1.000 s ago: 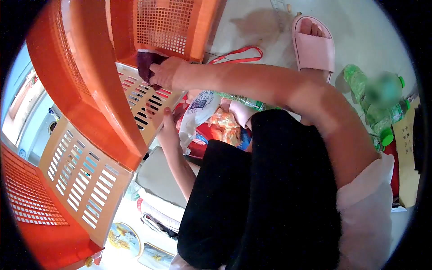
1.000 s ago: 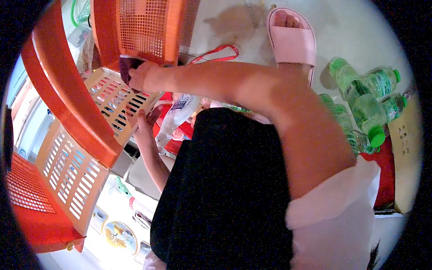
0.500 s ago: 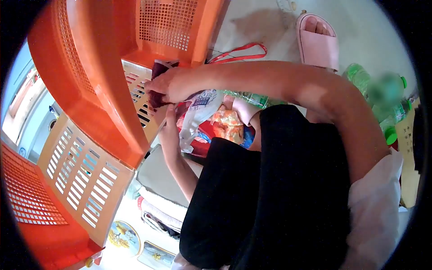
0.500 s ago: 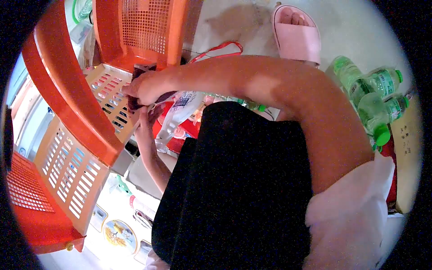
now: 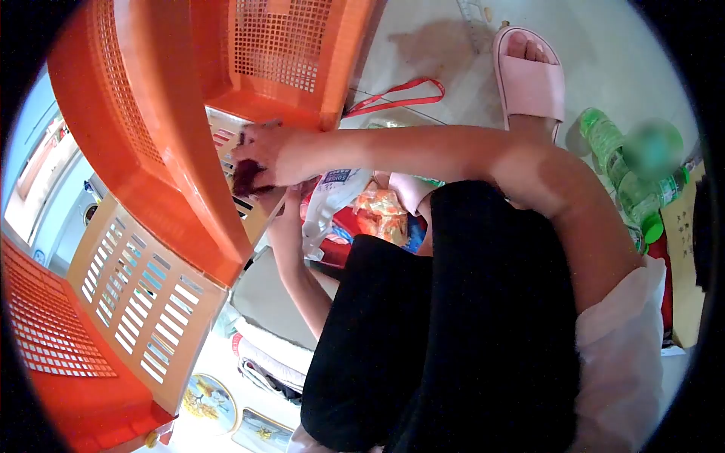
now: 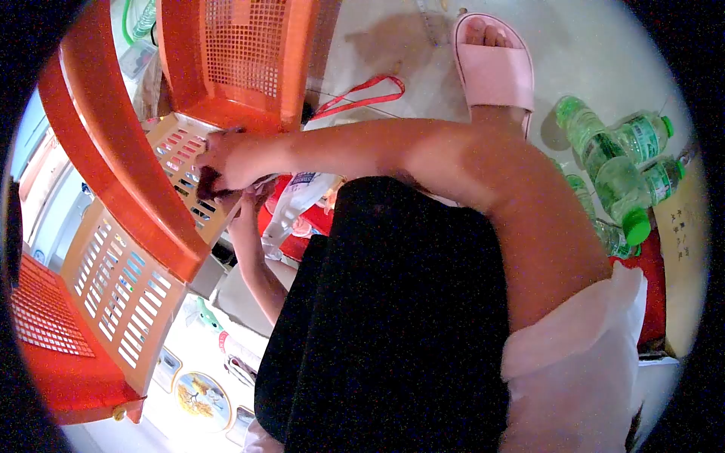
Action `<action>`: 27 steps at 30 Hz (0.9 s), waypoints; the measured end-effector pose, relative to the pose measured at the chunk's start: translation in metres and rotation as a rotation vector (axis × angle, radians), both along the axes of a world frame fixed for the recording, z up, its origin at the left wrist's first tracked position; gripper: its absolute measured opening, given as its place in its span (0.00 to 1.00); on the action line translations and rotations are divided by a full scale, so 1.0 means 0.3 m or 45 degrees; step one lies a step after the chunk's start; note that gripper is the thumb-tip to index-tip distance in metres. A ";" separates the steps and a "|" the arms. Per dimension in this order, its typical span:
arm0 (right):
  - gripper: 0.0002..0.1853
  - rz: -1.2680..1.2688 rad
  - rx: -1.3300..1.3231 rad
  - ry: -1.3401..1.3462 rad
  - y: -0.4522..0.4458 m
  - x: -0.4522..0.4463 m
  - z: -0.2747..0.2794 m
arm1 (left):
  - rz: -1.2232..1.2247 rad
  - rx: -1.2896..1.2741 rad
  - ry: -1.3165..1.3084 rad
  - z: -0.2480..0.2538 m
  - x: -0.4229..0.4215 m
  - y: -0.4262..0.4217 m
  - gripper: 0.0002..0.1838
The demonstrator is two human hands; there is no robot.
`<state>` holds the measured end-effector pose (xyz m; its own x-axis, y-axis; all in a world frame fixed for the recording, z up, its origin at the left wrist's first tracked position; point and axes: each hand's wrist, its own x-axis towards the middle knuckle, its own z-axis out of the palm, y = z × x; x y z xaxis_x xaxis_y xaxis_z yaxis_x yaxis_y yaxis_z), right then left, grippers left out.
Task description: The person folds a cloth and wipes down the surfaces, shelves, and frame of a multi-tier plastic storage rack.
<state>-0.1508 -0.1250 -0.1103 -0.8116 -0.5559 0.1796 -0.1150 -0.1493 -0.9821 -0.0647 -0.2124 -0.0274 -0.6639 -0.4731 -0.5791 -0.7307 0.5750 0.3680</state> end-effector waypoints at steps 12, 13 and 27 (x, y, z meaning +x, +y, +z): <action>0.21 -0.044 0.356 -0.071 -0.109 -0.071 -0.040 | -0.044 0.210 0.219 0.010 -0.009 0.083 0.27; 0.21 0.000 0.306 -0.123 -0.113 -0.078 -0.061 | -0.016 0.204 0.236 0.008 -0.010 0.089 0.26; 0.23 0.272 -0.051 -0.002 0.022 -0.011 0.145 | -0.116 -0.117 -0.010 -0.002 0.005 0.029 0.17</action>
